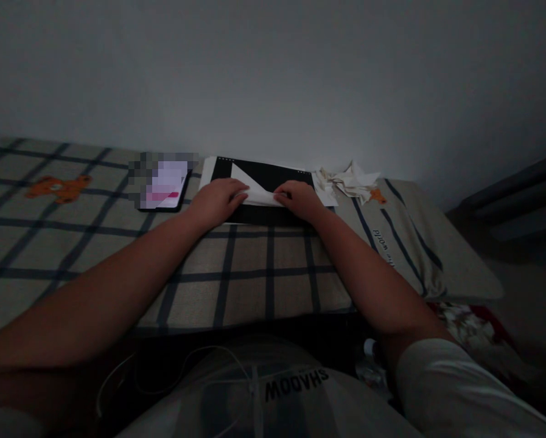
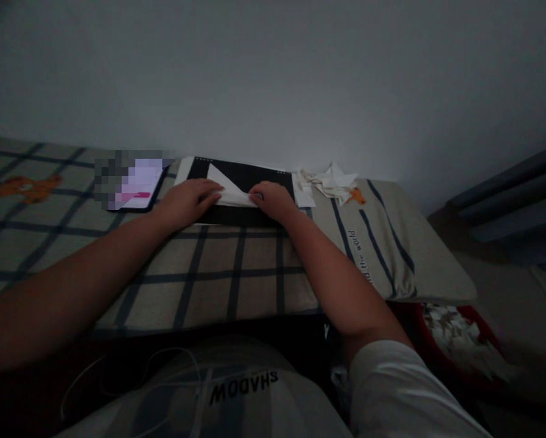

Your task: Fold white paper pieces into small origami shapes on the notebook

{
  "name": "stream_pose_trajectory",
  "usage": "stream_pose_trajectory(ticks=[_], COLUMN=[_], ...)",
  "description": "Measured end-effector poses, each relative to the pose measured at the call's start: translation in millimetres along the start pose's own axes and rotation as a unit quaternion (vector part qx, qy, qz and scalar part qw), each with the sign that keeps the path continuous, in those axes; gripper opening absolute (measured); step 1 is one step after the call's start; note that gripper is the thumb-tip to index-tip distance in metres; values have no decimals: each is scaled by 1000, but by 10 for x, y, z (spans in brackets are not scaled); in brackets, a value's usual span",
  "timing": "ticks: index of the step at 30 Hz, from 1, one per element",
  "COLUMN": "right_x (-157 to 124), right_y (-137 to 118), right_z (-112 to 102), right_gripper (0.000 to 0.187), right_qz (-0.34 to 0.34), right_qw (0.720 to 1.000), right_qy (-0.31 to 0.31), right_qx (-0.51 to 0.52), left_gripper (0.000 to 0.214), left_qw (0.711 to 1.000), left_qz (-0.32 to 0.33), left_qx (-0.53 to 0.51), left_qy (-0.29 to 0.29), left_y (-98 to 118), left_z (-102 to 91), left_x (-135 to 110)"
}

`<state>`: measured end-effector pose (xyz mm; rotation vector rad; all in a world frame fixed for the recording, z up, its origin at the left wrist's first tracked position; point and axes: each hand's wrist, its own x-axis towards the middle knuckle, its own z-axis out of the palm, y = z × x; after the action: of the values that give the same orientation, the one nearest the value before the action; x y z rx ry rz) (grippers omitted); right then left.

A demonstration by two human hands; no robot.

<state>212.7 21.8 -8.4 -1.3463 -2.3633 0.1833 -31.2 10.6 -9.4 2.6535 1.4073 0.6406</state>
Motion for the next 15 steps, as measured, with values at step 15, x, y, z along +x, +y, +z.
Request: stream_pose_trajectory(ticks=[15], right_x=[-10], right_y=[57], right_z=[77], right_gripper=[43], right_qz=[-145], right_qw=[987], right_qy=[-17], right_qx=[63], left_gripper=[34], left_qw=[999], left_qz=[19], left_qx=[41], left_qy=[8], left_y=[-98], left_z=[73], left_x=[-2])
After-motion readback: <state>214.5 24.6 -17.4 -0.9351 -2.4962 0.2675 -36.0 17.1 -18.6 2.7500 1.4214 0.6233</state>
